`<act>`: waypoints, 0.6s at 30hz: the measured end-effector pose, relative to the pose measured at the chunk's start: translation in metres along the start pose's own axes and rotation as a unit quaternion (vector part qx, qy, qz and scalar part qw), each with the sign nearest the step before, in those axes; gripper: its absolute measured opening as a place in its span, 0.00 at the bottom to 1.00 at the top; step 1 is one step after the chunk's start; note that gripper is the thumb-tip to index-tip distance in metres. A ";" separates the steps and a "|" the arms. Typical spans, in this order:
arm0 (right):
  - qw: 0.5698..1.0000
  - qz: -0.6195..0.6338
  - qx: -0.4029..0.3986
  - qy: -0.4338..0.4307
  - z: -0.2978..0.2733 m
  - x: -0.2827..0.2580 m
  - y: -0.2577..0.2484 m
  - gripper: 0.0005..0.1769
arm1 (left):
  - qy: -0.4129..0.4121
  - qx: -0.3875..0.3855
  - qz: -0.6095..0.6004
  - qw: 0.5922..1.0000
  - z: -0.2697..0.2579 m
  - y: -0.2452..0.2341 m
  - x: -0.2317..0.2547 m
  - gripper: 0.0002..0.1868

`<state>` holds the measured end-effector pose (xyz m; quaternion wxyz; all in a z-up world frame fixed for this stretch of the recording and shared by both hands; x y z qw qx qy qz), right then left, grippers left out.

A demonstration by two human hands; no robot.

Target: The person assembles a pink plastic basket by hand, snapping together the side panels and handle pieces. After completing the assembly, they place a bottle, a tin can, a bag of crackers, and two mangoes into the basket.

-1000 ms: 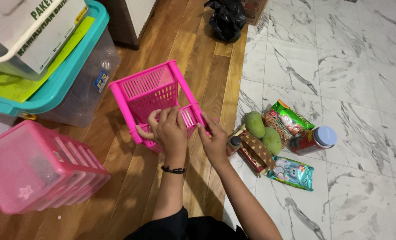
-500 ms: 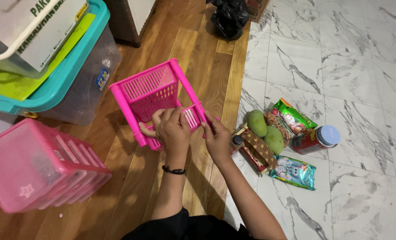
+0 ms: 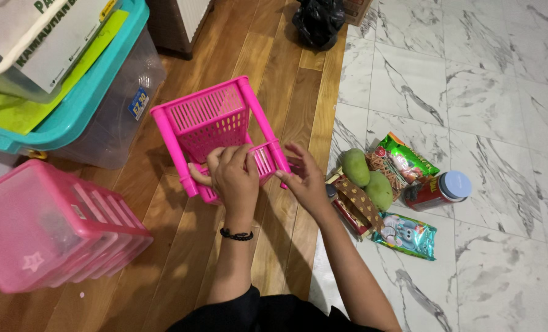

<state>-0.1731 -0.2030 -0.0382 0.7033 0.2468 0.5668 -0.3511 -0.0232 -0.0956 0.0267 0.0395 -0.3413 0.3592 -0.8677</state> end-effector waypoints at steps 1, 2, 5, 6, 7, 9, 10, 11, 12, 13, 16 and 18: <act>1.000 -0.013 -0.008 -0.007 0.003 -0.001 -0.003 0.40 | 0.001 0.003 -0.005 1.000 0.000 -0.001 0.001 0.06; 0.999 -0.014 0.001 -0.041 0.007 -0.005 -0.004 0.37 | -0.002 0.000 -0.002 1.000 -0.001 -0.001 0.001 0.06; 0.993 -0.004 0.026 -0.115 0.019 -0.007 0.000 0.34 | -0.012 -0.004 0.001 1.000 -0.005 0.001 0.002 0.06; 0.992 0.009 0.030 -0.123 0.025 -0.003 0.003 0.34 | -0.017 -0.003 -0.002 1.000 -0.007 0.002 0.002 0.06; 0.990 0.023 0.034 -0.132 0.029 0.000 0.008 0.35 | -0.022 -0.001 -0.003 1.000 -0.008 0.002 0.002 0.07; 0.985 0.020 0.077 -0.152 0.031 0.004 0.012 0.34 | -0.021 0.002 -0.001 1.000 -0.009 0.002 0.003 0.07; 0.982 0.018 0.097 -0.163 0.031 0.005 0.012 0.35 | -0.021 0.004 -0.001 1.000 -0.009 0.003 0.003 0.07; 0.980 0.031 0.114 -0.160 0.032 0.007 0.011 0.34 | -0.021 0.005 0.002 1.000 -0.008 0.003 0.003 0.07; 0.978 0.043 0.130 -0.157 0.032 0.010 0.010 0.34 | -0.020 0.007 0.004 1.000 -0.008 0.004 0.004 0.07; 0.976 0.056 0.146 -0.152 0.032 0.013 0.009 0.34 | -0.021 0.008 0.008 1.000 -0.009 0.004 0.003 0.07; 0.969 0.021 0.170 -0.176 0.030 0.012 0.007 0.34 | -0.020 0.010 0.007 1.000 -0.011 0.005 0.004 0.07; 0.968 0.006 0.179 -0.178 0.030 0.012 0.007 0.33 | -0.027 0.001 0.006 1.000 -0.012 0.006 0.003 0.08</act>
Point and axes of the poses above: each hand's wrist, its own z-axis towards the middle knuckle, its own y-axis out of the palm, x = y × z, the point moved 8 cm from there along z, towards the middle knuckle, and after that the axes turned 5 degrees about -x, right-handed, at the moved point
